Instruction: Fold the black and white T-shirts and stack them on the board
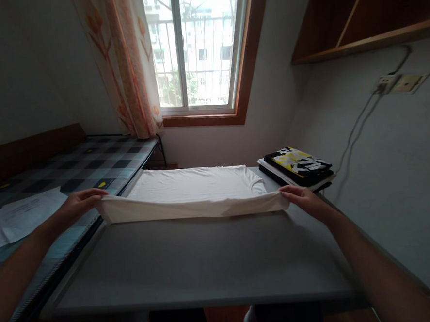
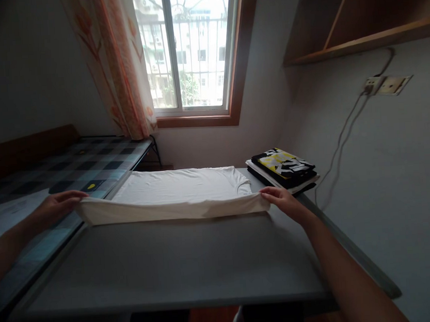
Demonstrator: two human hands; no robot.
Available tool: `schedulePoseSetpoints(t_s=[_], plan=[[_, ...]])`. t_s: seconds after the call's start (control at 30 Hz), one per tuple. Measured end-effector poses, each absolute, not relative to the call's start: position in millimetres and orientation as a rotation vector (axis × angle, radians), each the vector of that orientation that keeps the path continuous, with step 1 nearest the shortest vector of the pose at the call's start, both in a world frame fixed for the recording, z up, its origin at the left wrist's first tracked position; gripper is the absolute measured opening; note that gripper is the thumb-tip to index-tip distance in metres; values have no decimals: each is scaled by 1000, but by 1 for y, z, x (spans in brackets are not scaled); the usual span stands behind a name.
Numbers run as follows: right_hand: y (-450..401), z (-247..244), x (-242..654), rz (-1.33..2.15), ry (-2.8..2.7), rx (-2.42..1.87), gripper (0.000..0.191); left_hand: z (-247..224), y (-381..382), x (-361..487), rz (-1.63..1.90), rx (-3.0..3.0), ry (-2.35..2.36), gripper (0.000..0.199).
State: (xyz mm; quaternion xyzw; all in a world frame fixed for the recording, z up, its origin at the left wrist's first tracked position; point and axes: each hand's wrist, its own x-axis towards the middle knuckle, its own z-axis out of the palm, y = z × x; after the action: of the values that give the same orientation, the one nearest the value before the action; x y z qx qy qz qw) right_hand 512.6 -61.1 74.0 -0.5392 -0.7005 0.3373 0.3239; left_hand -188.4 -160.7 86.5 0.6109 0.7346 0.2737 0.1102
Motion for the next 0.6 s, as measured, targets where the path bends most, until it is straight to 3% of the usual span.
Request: schedulePoseSetpoints(t_s=[0.1,0.23,0.4,0.6], plan=[[-28,49,487,743,-1763,-1496,46,68,-121,-180,1074,1448,1904,93],[-12,20,462,368,-1768,-1770,29,45,-87,-172,906,1455,1999,84],[-16,9,458,170,-1810,-1918,30,40,-79,-172,782,1695,2029,62],[-15,7,465,203,-1783,-1940,33,45,-86,-162,819,1765,2292,38]])
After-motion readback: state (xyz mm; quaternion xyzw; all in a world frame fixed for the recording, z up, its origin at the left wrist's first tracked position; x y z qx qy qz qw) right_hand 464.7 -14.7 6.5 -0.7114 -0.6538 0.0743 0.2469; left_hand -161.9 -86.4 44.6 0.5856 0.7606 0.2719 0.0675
